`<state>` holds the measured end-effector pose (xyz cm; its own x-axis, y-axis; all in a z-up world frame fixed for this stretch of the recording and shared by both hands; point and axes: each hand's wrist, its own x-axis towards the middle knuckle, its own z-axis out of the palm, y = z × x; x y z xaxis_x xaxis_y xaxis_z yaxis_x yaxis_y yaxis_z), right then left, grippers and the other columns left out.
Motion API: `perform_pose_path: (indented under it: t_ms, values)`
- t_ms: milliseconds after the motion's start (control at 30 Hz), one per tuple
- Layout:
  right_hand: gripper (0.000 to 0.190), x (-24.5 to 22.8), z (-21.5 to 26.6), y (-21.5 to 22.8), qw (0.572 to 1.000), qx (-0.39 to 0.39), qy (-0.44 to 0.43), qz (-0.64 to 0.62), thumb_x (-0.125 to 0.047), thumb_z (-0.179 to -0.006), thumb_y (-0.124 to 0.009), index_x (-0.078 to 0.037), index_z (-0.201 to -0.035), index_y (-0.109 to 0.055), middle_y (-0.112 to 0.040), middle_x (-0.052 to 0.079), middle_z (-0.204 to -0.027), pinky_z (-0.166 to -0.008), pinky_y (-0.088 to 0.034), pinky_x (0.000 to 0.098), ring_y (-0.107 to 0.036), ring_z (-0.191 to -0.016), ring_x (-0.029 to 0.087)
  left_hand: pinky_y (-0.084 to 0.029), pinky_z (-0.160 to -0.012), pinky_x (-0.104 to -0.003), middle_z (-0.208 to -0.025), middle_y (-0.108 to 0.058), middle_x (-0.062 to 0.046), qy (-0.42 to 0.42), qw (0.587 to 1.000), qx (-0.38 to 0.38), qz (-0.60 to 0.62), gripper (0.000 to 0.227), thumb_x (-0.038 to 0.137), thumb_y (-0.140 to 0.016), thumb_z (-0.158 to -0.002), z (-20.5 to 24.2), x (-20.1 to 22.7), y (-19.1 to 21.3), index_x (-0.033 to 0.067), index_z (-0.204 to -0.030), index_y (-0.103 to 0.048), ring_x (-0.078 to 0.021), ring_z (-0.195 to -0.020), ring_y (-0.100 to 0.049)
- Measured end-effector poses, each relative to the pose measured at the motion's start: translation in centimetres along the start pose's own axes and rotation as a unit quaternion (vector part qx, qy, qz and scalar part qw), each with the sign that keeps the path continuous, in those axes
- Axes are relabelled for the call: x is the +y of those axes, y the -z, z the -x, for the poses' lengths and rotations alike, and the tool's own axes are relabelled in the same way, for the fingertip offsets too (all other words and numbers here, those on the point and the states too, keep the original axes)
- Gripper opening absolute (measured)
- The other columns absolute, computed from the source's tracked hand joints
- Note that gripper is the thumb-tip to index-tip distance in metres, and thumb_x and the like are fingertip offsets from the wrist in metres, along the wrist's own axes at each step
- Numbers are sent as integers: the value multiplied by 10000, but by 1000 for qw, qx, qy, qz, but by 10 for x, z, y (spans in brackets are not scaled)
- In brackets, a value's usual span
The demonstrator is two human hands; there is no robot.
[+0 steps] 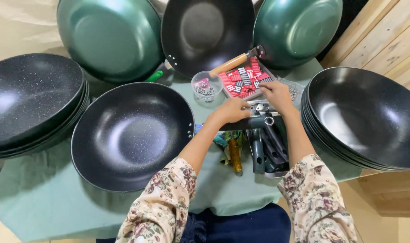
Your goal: Assembling handles onto frying pans and wiping them clean
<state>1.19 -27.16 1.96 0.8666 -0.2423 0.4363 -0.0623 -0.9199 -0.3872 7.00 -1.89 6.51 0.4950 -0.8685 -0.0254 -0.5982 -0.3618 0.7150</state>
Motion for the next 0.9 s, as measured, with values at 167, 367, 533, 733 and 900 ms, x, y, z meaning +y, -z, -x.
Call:
perform_pose_path:
  t_ms: [167,367,533,733,900]
  values:
    - [223,27,-27,-35,993,-6,40,112,-293,-929,-734,-312,-1144,-788,-678,83,-898,-827,-549,465,-689,-921,347,-547,-973,-514,-1124,-760,-133,40,996,65,-53,356,265,-599,-916,-46,-32,-1,199,-1235,-740,-383,-1162,-683]
    - [290,28,-34,-59,970,-2,42,241,-494,-919,-704,-352,-1166,-758,-627,23,-1162,-930,-519,473,-546,-1196,289,-542,-983,-558,-1237,-712,-134,69,988,58,-129,404,212,-603,-887,-96,-65,-24,212,-1273,-720,-385,-1227,-645]
    - [388,34,-47,-79,964,37,73,251,-602,-935,-640,-295,-1127,-779,-625,35,-1235,-997,-463,480,-495,-1278,287,-552,-960,-584,-1220,-703,-189,67,985,67,-146,410,192,-671,-845,-144,-101,-54,159,-1249,-735,-426,-1207,-646]
    - [442,23,-50,-81,965,43,57,253,-640,-875,-659,-267,-1077,-781,-637,25,-1177,-995,-427,476,-514,-1231,264,-561,-946,-593,-1196,-696,-238,76,986,64,-131,391,102,-574,-859,-124,-79,-42,125,-1208,-748,-478,-1172,-653]
    - [297,28,-54,-93,978,46,33,200,-559,-791,-734,-309,-950,-734,-593,-46,-1154,-1013,-404,501,-494,-1234,223,-549,-967,-602,-1269,-631,-239,65,984,89,-143,464,62,-585,-876,-85,-31,-11,162,-1316,-694,-496,-1164,-643]
